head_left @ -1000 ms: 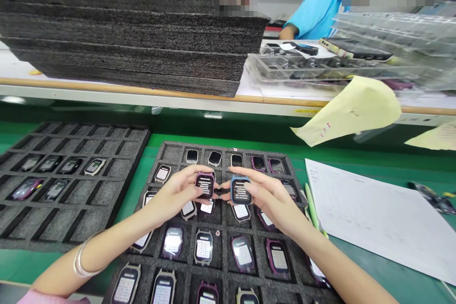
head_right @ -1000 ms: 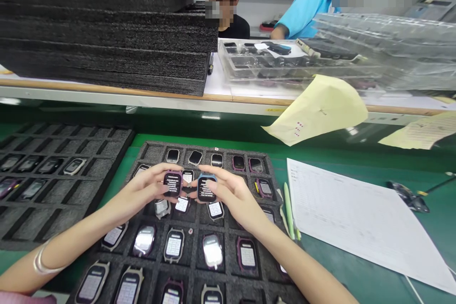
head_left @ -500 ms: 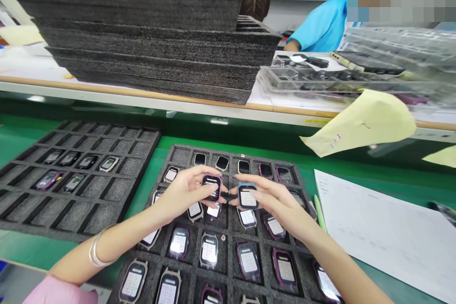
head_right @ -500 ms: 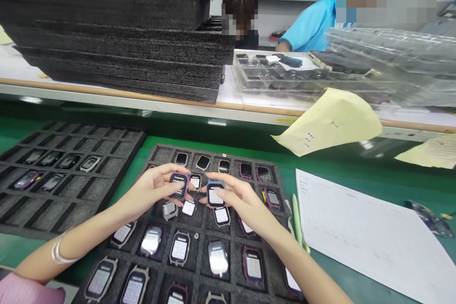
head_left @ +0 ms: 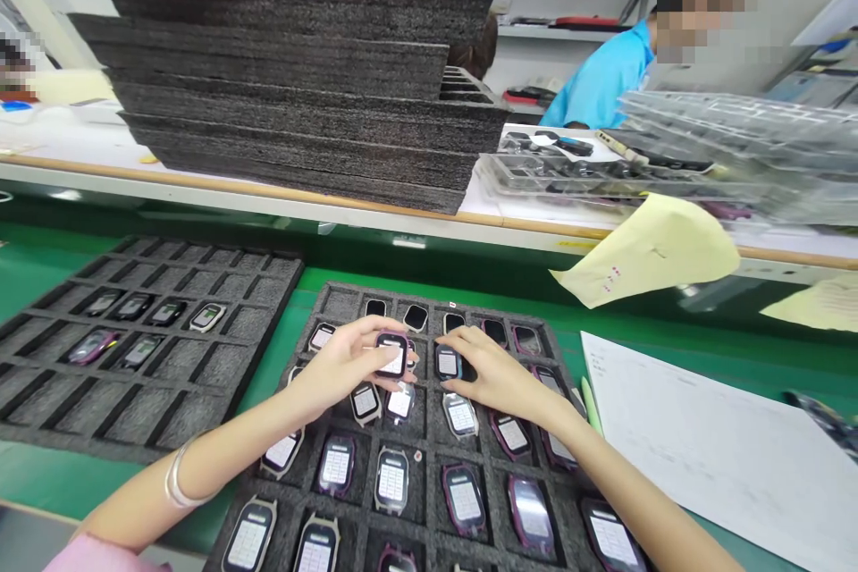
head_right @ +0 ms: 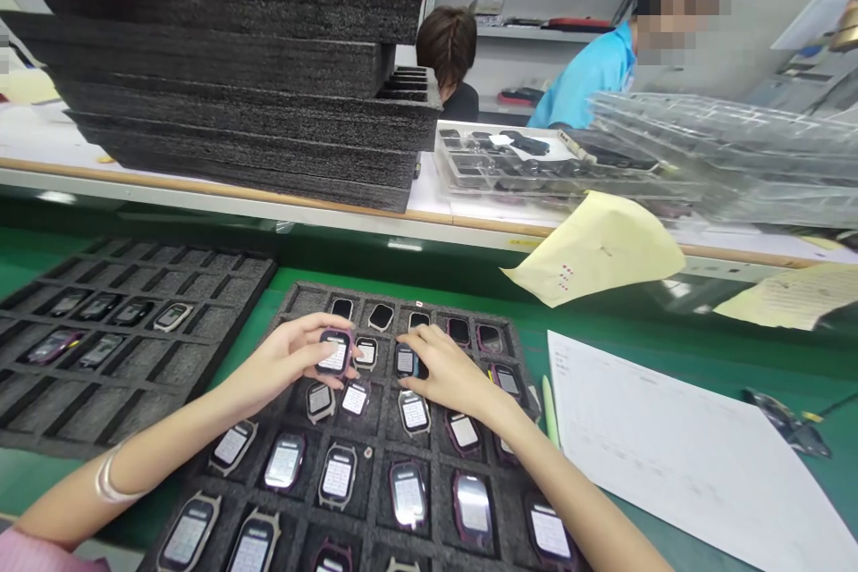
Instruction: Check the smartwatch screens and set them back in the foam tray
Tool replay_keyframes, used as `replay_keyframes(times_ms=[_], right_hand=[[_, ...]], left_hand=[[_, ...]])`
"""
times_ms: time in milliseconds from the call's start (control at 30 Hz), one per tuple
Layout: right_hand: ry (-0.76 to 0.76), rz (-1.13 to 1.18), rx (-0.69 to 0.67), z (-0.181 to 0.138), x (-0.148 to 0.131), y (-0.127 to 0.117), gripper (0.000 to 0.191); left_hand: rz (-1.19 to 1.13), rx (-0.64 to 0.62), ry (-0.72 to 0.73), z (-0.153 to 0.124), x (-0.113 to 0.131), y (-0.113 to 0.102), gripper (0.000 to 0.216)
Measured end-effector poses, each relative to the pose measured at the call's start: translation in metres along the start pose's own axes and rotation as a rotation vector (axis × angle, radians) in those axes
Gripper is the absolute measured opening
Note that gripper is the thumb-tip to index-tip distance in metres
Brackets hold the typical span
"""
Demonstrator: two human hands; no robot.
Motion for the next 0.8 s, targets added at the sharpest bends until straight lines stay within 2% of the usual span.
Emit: replay_keyframes(times_ms=[100,167,233,333,400,500,633,800], right_hand=[[-0.022,-0.028,0.016,0.001,0.006,-0.007,0.059],[-0.022,-0.028,0.056,0.001,0.017,-0.014,0.060],[0.008,-0.025,0.137,0.003,0.034,-0.025,0.055],[0.115,-0.014,0.275,0.009,0.068,-0.040,0.053],[0.186,0.022,0.298,0.012,0.088,-0.046,0.059],[0.265,0.105,0.250,0.013,0.105,-0.045,0.063],[0.315,0.208,0.207,0.008,0.110,-0.037,0.060],[0.370,0.293,0.234,0.005,0.113,-0.035,0.060]], left_hand=[[0.282,0.017,0.108,0.013,-0.001,-0.022,0.054],[0.638,0.128,0.189,0.027,-0.003,-0.047,0.049],[0.761,0.251,0.207,0.043,-0.007,-0.073,0.038],[0.873,0.345,0.183,0.062,-0.016,-0.101,0.028],[0.957,0.366,0.184,0.070,-0.021,-0.108,0.026],[1.098,0.363,0.249,0.075,-0.023,-0.107,0.024],[1.253,0.317,0.333,0.078,-0.020,-0.104,0.024],[1.344,0.315,0.341,0.076,-0.019,-0.114,0.023]])
Point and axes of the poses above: each hand's wrist, its own z-axis towards the middle knuckle, its own y-axis out of the palm, x = y × z, the point moved 3 cm from there along z, towards the middle knuckle, and after that the axes turned 5 degrees about -z, right-handed, at the moved point
